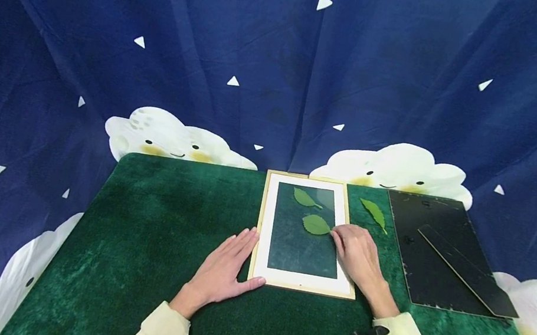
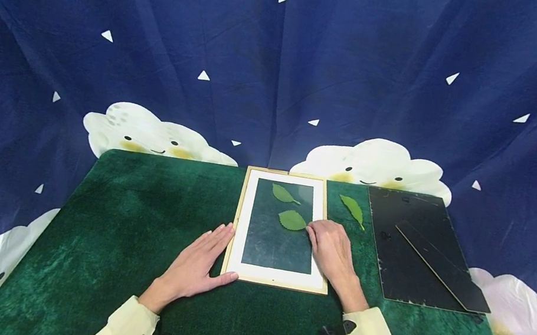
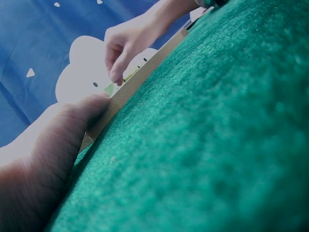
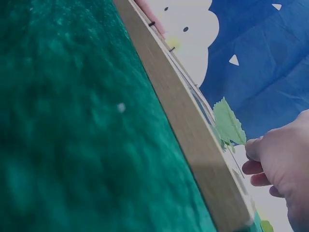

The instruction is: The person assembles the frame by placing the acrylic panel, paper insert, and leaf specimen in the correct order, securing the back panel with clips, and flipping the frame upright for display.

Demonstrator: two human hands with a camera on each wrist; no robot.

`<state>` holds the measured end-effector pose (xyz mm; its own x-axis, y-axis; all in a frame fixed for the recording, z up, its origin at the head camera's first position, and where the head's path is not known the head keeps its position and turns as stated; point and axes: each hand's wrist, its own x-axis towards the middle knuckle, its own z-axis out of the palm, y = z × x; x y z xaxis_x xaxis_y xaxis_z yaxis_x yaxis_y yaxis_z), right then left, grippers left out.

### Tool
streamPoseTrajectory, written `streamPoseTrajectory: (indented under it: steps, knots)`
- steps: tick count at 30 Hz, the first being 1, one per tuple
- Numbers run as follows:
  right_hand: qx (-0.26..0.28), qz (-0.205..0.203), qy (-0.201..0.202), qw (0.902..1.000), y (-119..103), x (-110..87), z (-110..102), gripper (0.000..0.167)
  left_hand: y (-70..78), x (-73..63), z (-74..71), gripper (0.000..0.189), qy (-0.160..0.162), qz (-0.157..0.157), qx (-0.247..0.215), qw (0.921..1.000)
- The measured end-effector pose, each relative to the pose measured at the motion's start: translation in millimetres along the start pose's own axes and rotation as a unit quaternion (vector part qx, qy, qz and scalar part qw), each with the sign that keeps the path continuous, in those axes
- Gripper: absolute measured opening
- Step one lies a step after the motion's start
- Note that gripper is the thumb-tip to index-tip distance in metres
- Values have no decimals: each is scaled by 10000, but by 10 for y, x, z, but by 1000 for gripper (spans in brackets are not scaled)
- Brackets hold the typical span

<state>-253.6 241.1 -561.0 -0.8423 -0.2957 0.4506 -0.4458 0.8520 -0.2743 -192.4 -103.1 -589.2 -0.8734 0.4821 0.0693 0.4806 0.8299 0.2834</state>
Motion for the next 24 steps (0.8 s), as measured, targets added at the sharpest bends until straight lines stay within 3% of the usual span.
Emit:
streamPoseTrajectory:
  steps: [11,24]
  knots:
    - [175,-299,-34,9994,-104,86,105,11,-8,-5,9,105,3,19,37,10000]
    - [146,-242,-198,9994,-150,196,174,12,-5,6,18,105,28,7,45,10000]
